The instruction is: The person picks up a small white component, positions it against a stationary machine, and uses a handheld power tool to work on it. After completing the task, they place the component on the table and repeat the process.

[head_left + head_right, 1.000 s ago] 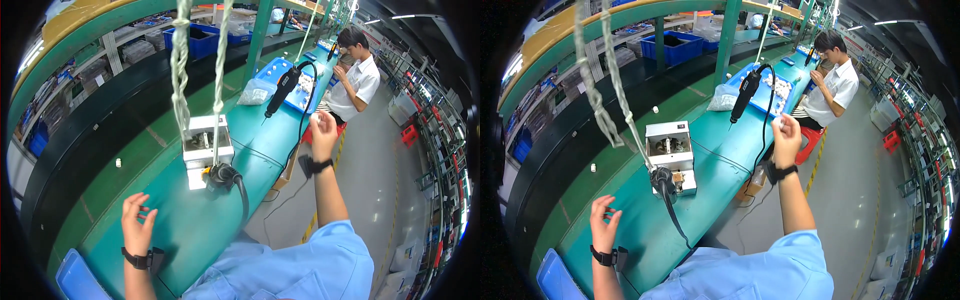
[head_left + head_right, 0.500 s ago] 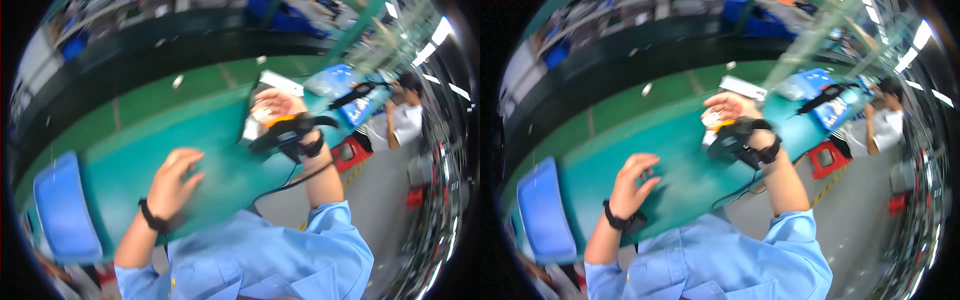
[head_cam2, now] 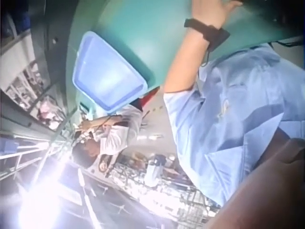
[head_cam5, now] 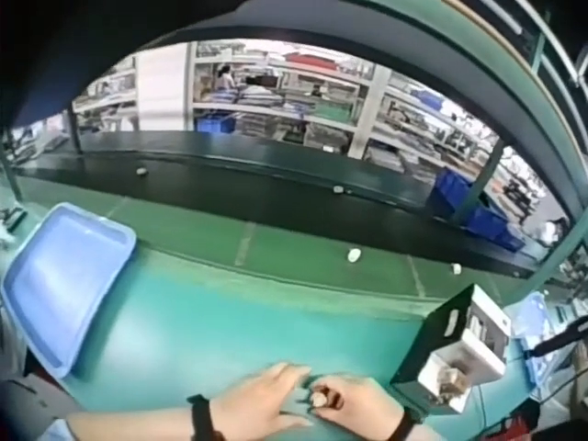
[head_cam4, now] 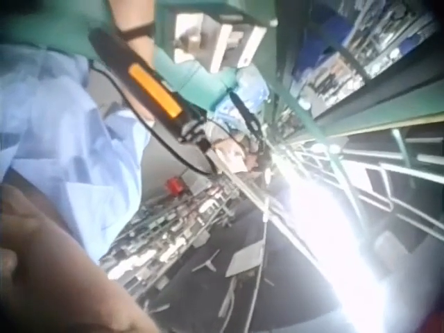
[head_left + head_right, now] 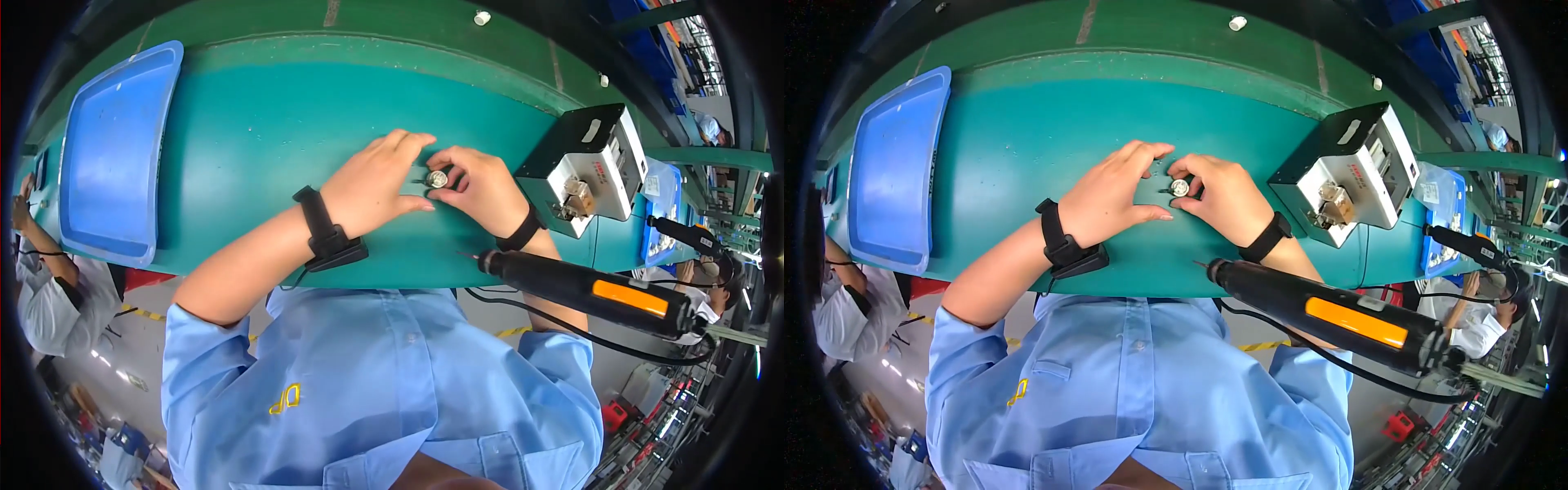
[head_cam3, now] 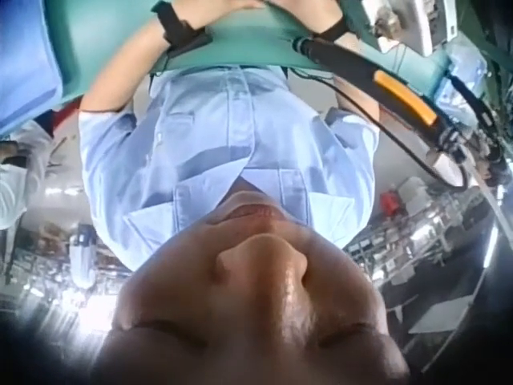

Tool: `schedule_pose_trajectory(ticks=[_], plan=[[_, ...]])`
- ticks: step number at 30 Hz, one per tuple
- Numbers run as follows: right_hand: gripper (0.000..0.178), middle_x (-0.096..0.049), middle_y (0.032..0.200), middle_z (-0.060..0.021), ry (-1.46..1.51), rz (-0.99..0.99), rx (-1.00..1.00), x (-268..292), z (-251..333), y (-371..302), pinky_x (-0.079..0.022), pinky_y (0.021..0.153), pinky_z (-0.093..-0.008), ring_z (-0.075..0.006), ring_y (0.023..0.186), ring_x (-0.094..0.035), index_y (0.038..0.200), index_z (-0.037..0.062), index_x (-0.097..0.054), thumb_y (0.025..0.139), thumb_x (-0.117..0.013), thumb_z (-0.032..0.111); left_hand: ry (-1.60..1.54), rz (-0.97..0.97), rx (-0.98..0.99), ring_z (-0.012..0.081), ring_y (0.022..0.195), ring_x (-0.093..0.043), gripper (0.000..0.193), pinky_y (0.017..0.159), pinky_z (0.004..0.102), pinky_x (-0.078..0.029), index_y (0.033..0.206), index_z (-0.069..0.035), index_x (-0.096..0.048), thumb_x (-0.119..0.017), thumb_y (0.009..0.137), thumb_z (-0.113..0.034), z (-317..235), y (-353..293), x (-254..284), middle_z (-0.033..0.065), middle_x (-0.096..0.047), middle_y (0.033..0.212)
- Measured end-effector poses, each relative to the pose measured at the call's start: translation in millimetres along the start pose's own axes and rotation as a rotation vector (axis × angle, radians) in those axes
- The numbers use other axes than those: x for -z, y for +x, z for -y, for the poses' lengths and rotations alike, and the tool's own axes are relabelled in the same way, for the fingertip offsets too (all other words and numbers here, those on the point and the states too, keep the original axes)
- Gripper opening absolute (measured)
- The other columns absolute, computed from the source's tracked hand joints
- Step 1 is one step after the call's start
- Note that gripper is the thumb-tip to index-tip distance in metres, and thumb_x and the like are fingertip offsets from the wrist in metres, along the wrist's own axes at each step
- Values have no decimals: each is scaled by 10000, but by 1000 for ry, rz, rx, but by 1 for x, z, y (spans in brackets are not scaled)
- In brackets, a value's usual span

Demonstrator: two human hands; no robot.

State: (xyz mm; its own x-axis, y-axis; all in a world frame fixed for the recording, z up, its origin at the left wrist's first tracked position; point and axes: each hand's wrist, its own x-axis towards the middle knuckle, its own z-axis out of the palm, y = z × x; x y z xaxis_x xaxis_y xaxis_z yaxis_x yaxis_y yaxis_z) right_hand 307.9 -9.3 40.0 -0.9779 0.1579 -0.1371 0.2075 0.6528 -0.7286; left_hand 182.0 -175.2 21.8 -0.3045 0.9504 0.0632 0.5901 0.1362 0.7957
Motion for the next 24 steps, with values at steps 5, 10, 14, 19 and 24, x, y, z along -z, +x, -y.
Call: schedule_pose_trajectory(ticks=[5, 10, 14, 19, 24], plan=[[494, -617, 1202, -150, 449, -356, -137, 45, -15, -55, -554, 696, -257, -195, 863, -666, 1270, 81, -566, 809, -732, 147, 41, 32, 25, 341, 1093, -539, 643, 923, 411, -467, 1278, -58, -467, -781, 743, -226, -8, 2, -3, 147, -520, 1202], [775, -426, 1406, -253, 1220, -503, 452, 89, -15, -150, -453, 924, -586, -376, 1075, -583, 1499, 155, -248, 878, -610, 447, 43, 56, -116, 321, 1003, -579, 418, 866, 416, -489, 1139, -60, -559, -743, 776, -153, -10, 15, -18, 139, -551, 1092], [734, -441, 1350, -231, 739, -504, 555, 97, -1, -155, -429, 877, -607, -346, 962, -584, 1485, 240, -268, 870, -638, 394, 36, 23, -89, 258, 807, -617, 266, 735, 365, -516, 1008, -55, -623, -742, 772, -83, 0, 21, -32, 90, -591, 959], [882, -483, 1189, -195, 630, -654, 851, 76, 11, -139, -529, 723, -481, -279, 768, -613, 1492, 185, -177, 830, -682, 476, -110, -27, 6, 267, 756, -626, 188, 675, 382, -514, 952, -46, -617, -712, 792, -68, -5, 21, -38, 108, -580, 871], [762, -522, 1069, -158, 286, -1146, 703, 45, 18, -131, -520, 616, -380, -222, 668, -559, 1438, 81, -241, 867, -628, 405, -207, -43, 58, 227, 699, -622, 201, 622, 346, -510, 943, -42, -616, -727, 777, -36, -2, 20, -38, 97, -581, 851]])
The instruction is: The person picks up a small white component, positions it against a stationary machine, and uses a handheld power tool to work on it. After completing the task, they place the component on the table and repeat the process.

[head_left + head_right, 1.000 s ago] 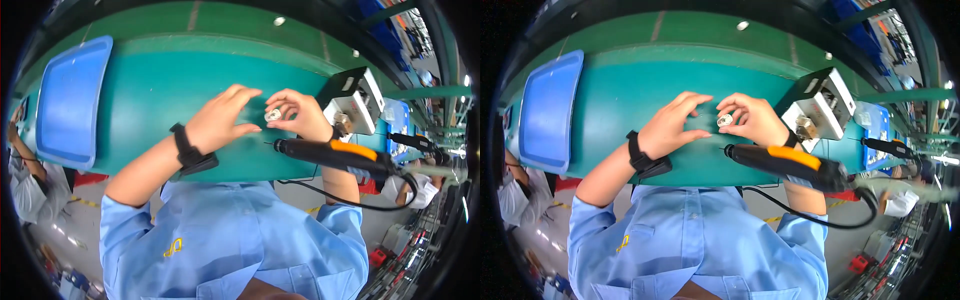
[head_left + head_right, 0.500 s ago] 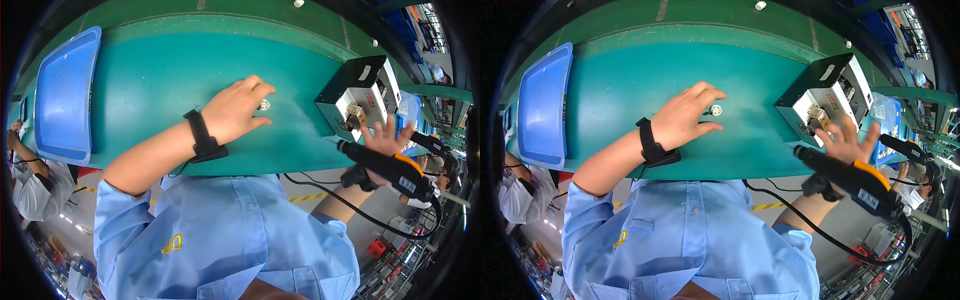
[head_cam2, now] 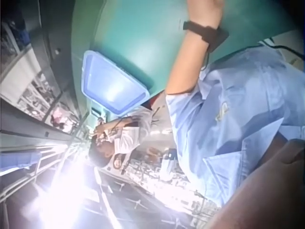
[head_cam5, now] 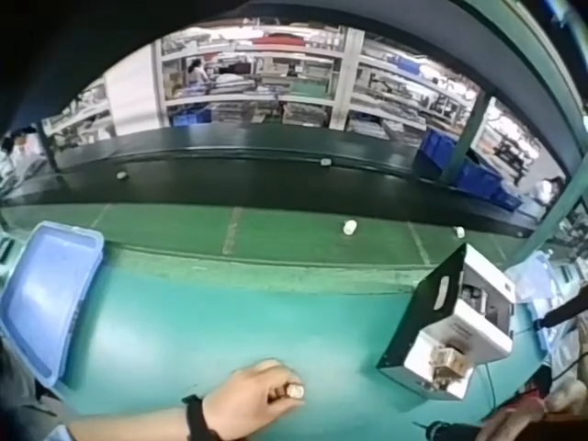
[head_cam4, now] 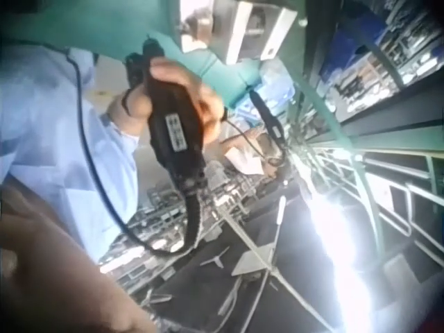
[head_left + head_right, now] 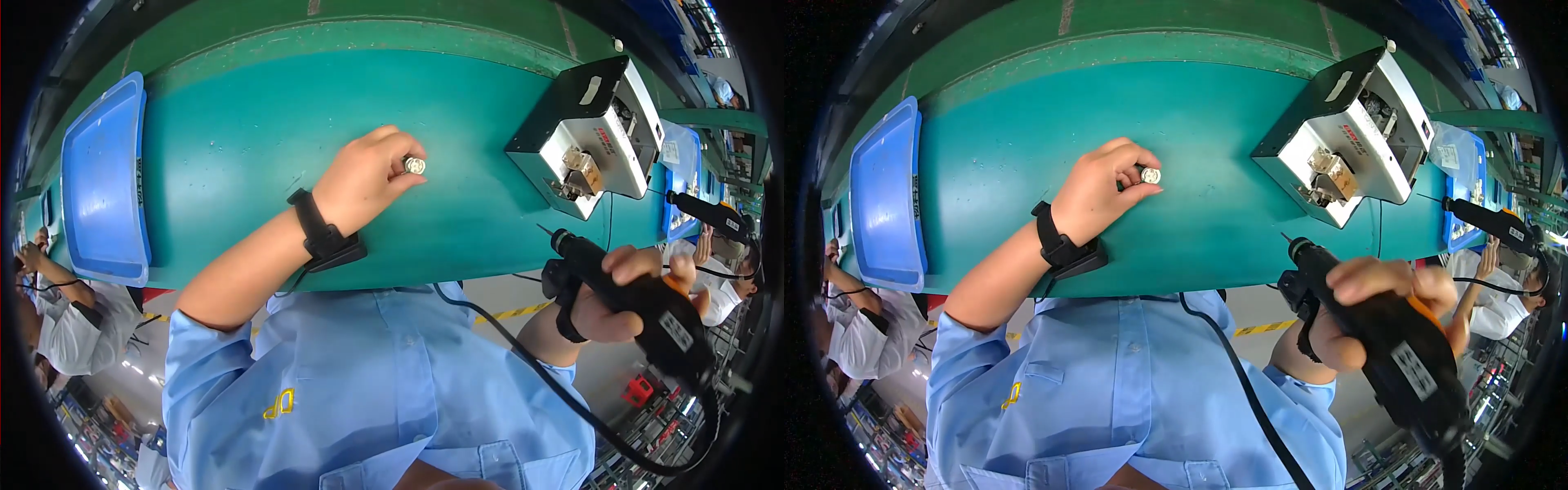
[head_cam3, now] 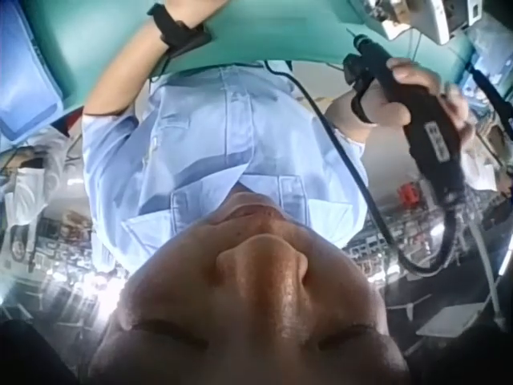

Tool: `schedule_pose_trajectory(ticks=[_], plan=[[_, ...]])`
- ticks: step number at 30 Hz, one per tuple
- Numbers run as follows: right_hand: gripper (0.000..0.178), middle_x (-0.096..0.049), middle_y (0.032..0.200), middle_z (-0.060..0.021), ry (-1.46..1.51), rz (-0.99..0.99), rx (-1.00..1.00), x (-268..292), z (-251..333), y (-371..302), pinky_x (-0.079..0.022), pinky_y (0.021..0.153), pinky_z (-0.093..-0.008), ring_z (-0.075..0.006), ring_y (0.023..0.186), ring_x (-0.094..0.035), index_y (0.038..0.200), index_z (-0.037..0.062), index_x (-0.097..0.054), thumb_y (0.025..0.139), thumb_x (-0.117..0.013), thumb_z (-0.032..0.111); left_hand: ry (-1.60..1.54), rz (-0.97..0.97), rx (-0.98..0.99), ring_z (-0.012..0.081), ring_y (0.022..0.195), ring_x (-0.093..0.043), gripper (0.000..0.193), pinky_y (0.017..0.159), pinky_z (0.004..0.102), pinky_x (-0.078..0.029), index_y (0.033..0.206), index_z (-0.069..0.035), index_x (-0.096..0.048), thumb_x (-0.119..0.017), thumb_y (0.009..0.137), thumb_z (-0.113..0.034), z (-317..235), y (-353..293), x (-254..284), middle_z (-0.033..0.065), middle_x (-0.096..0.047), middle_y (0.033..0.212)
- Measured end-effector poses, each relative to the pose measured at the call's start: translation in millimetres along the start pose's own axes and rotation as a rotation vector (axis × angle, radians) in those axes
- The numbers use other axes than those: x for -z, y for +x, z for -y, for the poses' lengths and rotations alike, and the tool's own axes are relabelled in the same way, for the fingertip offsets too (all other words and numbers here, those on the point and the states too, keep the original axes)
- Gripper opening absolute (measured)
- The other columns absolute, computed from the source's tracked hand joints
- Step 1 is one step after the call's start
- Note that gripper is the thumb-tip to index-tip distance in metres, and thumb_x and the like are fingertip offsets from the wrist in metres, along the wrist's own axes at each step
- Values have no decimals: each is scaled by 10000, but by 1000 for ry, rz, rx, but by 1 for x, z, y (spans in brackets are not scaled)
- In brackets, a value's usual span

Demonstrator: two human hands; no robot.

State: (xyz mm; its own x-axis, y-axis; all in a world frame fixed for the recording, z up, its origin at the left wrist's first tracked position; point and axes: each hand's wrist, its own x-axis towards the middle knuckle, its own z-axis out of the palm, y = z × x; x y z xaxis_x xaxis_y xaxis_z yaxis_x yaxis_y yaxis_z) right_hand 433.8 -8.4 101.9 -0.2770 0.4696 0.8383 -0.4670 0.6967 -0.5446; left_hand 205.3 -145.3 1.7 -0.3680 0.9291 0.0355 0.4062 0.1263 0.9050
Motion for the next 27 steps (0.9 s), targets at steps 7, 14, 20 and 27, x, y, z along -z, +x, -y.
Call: schedule_pose_trajectory(ticks=[7, 14, 20, 27], plan=[[706, -533, 732, -125, 60, -27, -605, 0, 2, -1, -532, 750, -395, -197, 643, -536, 1377, 60, -312, 848, -607, 422, 0, -3, -71, 193, 687, -611, 222, 609, 300, -509, 972, -36, -629, -726, 774, -5, -3, -2, -1, 88, -590, 862], [392, -521, 669, -55, 351, -52, -345, 35, -2, 14, -463, 583, -347, -176, 555, -510, 1138, 75, -446, 913, -596, 359, 31, 37, -78, 138, 719, -588, 253, 634, 252, -495, 980, -17, -647, -734, 753, 52, -9, 4, -6, 74, -596, 885], [352, -471, 617, -14, 232, -101, -236, 40, -15, 42, -383, 523, -299, -137, 519, -467, 1101, 76, -475, 930, -557, 373, -3, 22, -44, 139, 680, -591, 250, 595, 255, -499, 940, -21, -646, -747, 728, 64, -8, 6, -10, 70, -590, 867], [381, -483, 603, -36, 207, -10, -337, 41, -32, 42, -411, 517, -302, -139, 487, -469, 1051, 49, -474, 924, -581, 392, -8, 29, -49, 140, 673, -588, 261, 589, 253, -499, 938, -17, -640, -746, 720, 79, -7, 8, -10, 70, -585, 860]])
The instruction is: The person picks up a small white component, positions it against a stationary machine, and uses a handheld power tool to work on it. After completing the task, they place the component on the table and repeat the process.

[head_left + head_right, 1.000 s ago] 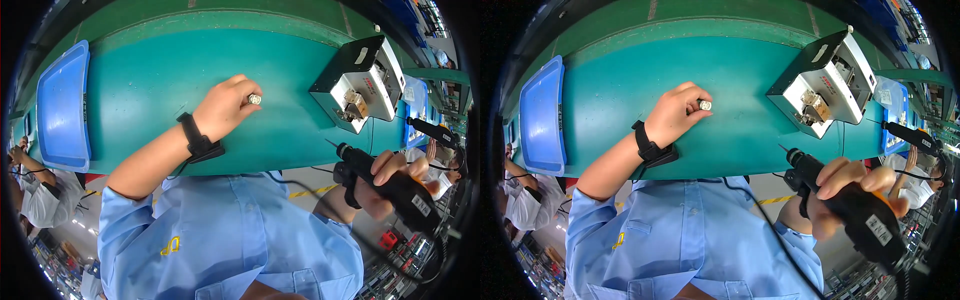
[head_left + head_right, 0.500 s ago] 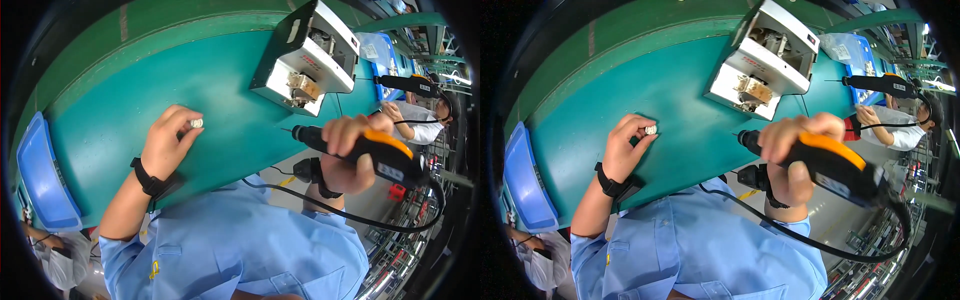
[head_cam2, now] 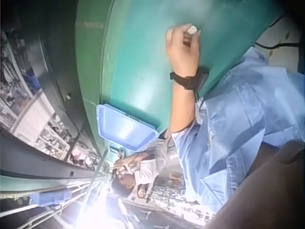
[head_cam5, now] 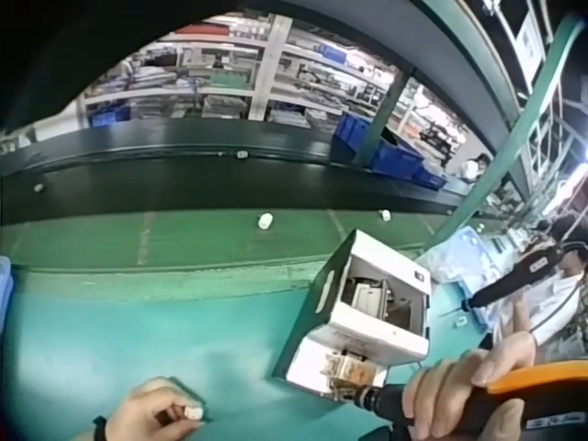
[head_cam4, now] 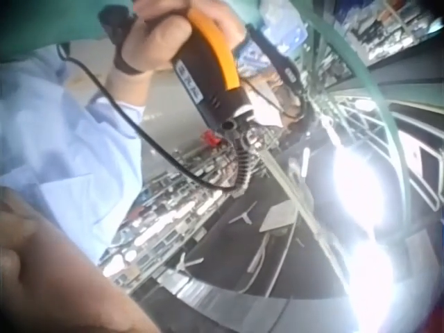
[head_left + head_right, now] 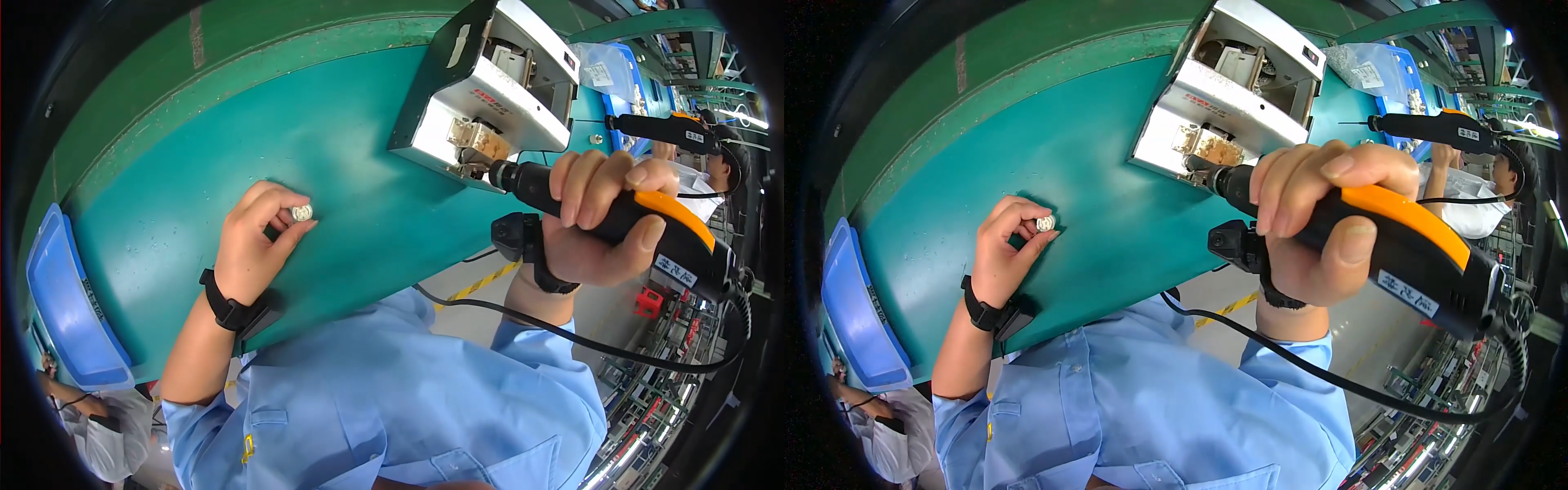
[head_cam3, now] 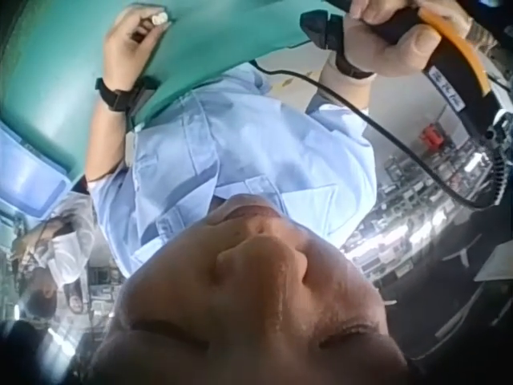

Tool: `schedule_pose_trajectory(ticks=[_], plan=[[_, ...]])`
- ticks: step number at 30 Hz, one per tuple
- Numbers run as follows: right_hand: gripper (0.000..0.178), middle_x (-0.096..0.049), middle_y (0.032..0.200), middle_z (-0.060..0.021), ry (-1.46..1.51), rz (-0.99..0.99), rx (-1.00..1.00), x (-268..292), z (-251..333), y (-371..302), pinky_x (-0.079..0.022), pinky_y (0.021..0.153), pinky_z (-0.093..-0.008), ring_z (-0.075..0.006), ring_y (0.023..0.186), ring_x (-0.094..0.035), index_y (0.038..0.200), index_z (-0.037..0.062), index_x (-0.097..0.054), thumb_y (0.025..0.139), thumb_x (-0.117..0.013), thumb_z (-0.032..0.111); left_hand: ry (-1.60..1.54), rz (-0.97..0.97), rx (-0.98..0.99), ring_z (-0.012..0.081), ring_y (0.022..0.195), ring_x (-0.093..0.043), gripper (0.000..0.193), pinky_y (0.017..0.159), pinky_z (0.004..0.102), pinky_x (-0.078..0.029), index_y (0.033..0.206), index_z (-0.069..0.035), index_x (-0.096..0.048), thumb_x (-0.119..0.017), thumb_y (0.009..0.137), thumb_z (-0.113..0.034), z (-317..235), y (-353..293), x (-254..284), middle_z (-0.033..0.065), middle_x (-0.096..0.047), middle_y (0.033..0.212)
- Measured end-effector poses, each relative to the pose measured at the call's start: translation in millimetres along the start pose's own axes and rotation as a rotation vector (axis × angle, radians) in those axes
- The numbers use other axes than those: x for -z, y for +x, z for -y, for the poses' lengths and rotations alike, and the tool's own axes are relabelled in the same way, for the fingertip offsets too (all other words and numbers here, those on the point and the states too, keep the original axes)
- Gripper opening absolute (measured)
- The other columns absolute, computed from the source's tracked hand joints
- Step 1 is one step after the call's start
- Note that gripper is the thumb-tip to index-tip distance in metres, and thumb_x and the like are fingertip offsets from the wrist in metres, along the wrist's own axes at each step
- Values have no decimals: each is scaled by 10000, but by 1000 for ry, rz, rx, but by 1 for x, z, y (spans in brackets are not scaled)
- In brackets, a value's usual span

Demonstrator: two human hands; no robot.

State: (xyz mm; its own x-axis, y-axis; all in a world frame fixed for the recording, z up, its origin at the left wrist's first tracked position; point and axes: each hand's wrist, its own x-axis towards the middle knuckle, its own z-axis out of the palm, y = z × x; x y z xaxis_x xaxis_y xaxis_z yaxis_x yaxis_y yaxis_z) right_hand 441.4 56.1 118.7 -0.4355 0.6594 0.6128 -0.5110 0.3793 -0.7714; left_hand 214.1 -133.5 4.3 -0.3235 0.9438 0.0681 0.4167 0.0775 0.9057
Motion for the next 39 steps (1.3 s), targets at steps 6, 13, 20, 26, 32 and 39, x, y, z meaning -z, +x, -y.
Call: schedule_pose_trajectory(ticks=[6, 13, 20, 26, 32, 39], plan=[[323, -489, 609, -41, 67, 183, -161, -7, -3, 25, -423, 532, -305, -129, 489, -468, 1023, 14, -488, 933, -571, 313, 0, 0, 0, 142, 668, -587, 262, 588, 252, -500, 937, -14, -638, -743, 717, 83, -1, -1, 1, 71, -581, 861], [271, -477, 626, -25, 168, -67, -397, -1, -20, 43, -430, 575, -298, -127, 548, -482, 1078, 14, -499, 960, -513, 257, 16, 7, -26, 165, 665, -591, 233, 598, 272, -503, 943, -14, -636, -729, 743, 62, -4, -1, -1, 81, -581, 865], [340, -460, 652, -13, 288, 16, -183, -68, -9, -11, -413, 581, -293, -125, 541, -465, 1118, 54, -474, 971, -508, 359, -106, 29, -43, 194, 676, -612, 219, 606, 300, -512, 962, -16, -632, -721, 767, 30, 1, -2, -7, 85, -578, 846], [395, -454, 631, -2, 259, 276, -145, -99, -31, -18, -376, 534, -277, -109, 502, -443, 1103, 91, -451, 953, -507, 452, -147, 22, -33, 200, 694, -631, 215, 611, 308, -521, 956, -20, -641, -732, 764, 13, 7, -3, -6, 89, -586, 854], [383, -478, 607, -21, 119, 233, -270, -119, -33, -21, -413, 507, -299, -133, 476, -460, 1050, 74, -434, 933, -562, 416, -142, 30, -36, 214, 699, -637, 213, 615, 327, -527, 949, -26, -649, -736, 757, 3, 11, -4, -7, 93, -598, 867], [363, -540, 634, -55, 131, 201, -344, -129, -38, -25, -495, 547, -330, -158, 514, -523, 1014, 41, -430, 900, -664, 295, -135, 40, -24, 242, 701, -634, 219, 624, 347, -525, 943, -29, -650, -739, 745, -5, 12, -5, -5, 100, -601, 869]])
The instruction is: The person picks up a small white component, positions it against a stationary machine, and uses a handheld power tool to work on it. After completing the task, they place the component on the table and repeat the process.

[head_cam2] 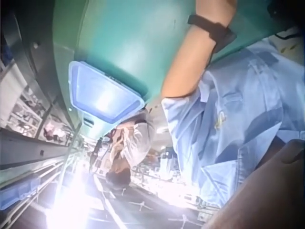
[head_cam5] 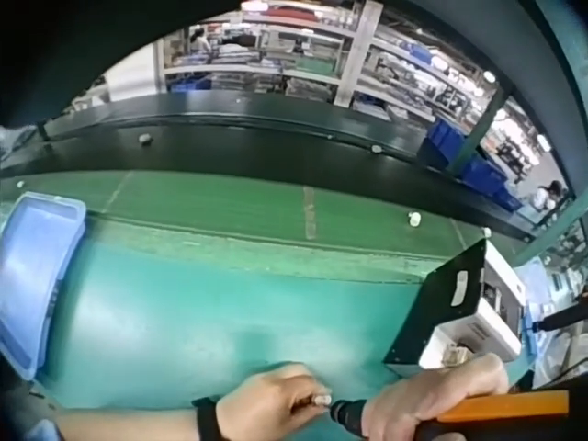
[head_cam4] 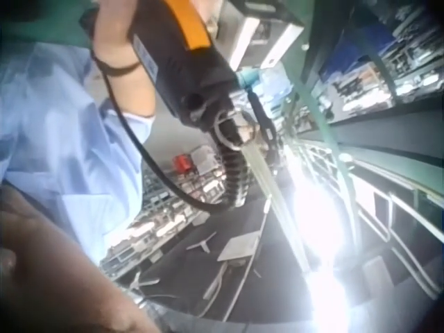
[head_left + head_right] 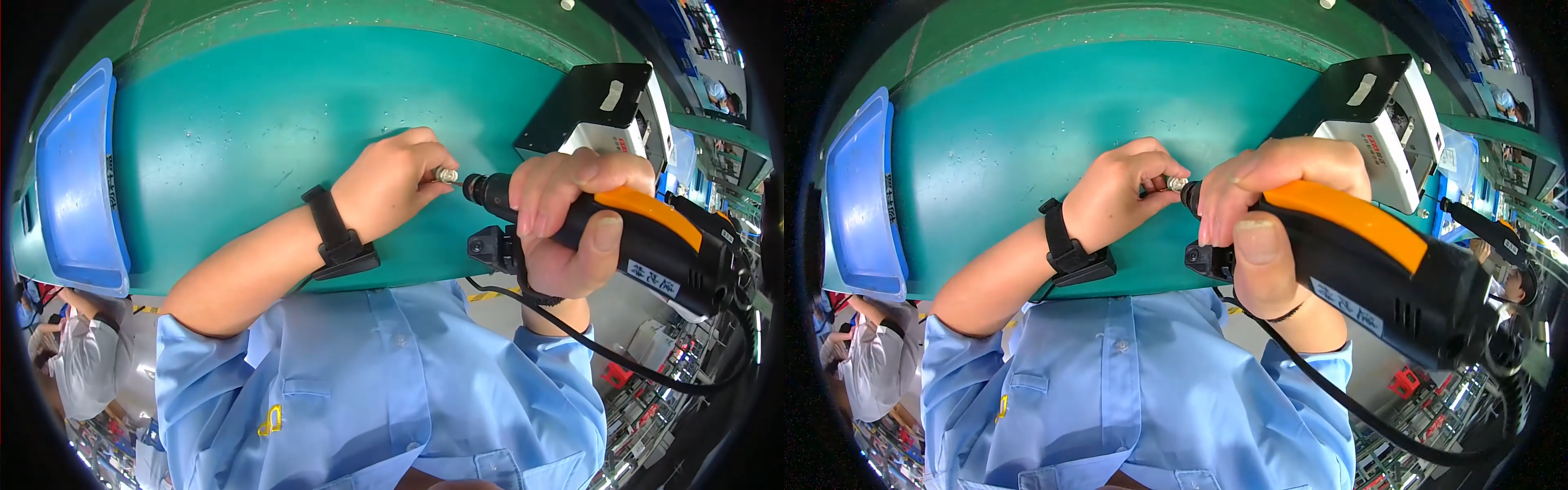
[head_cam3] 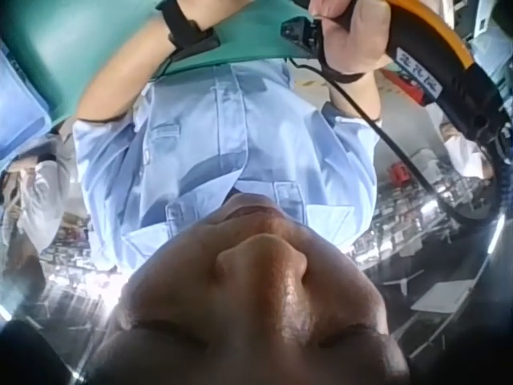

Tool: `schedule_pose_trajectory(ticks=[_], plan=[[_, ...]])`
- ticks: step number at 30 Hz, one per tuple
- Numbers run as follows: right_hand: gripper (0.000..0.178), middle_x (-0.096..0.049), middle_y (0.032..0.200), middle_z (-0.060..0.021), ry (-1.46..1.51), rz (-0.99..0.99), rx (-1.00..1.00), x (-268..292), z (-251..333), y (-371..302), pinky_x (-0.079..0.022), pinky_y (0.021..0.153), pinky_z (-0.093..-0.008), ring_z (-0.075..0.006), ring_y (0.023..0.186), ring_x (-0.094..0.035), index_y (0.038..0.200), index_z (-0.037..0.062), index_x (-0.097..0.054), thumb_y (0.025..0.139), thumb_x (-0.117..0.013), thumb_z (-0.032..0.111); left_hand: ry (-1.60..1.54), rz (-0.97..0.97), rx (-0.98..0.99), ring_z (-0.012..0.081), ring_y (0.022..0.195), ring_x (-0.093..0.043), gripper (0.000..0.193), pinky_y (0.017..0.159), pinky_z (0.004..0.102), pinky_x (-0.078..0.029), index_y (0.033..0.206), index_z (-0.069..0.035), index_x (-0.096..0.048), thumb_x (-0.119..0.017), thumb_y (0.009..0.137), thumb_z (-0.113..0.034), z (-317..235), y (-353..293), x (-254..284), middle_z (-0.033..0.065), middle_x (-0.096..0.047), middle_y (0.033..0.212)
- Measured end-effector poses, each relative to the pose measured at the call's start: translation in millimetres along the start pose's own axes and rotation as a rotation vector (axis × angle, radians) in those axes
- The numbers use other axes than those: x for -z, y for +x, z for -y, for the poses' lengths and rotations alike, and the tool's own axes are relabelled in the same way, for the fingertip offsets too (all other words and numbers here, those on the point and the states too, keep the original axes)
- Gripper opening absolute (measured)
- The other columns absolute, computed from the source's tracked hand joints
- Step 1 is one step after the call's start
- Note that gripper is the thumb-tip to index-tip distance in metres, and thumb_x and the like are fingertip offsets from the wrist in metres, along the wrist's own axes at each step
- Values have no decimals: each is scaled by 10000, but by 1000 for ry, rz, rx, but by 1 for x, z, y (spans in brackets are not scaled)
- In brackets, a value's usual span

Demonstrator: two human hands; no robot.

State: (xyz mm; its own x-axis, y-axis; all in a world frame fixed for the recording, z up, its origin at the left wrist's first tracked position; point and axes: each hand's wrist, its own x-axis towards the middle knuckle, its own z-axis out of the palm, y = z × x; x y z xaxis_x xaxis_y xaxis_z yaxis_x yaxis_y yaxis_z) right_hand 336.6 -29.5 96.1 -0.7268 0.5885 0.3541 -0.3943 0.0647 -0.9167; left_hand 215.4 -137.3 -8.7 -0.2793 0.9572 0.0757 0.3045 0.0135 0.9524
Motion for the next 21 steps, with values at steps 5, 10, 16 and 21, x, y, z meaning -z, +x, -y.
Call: schedule_pose_trajectory(ticks=[5, 10, 16, 21], plan=[[320, -497, 620, -32, -130, 106, 31, -1, -4, 2, -435, 510, -297, -137, 491, -482, 1002, 67, -419, 926, -582, 332, 11, -19, -21, 278, 716, -630, 201, 640, 370, -520, 932, -26, -647, -730, 749, -8, -2, 1, 0, 108, -604, 875], [276, -553, 684, -71, -8, 200, 68, 2, -13, 2, -492, 548, -299, -149, 573, -550, 1008, 41, -419, 891, -644, 148, 27, 1, 8, 297, 734, -627, 182, 649, 382, -517, 927, -22, -642, -716, 761, -14, -6, 0, 4, 114, -608, 880], [347, -461, 557, -4, -243, 51, 10, -11, 0, -2, -410, 477, -293, -133, 445, -467, 986, 79, -416, 931, -585, 377, 45, -9, -53, 297, 732, -625, 162, 644, 386, -511, 919, -30, -639, -703, 772, -11, -4, 2, -1, 112, -606, 873], [354, -492, 612, -13, -80, 6, 179, 27, 15, -13, -413, 498, -284, -120, 506, -499, 1069, 66, -476, 929, -594, 370, 26, -23, -64, 272, 700, -616, 152, 627, 362, -508, 913, -42, -635, -698, 781, -4, -3, 0, -4, 103, -596, 853]])
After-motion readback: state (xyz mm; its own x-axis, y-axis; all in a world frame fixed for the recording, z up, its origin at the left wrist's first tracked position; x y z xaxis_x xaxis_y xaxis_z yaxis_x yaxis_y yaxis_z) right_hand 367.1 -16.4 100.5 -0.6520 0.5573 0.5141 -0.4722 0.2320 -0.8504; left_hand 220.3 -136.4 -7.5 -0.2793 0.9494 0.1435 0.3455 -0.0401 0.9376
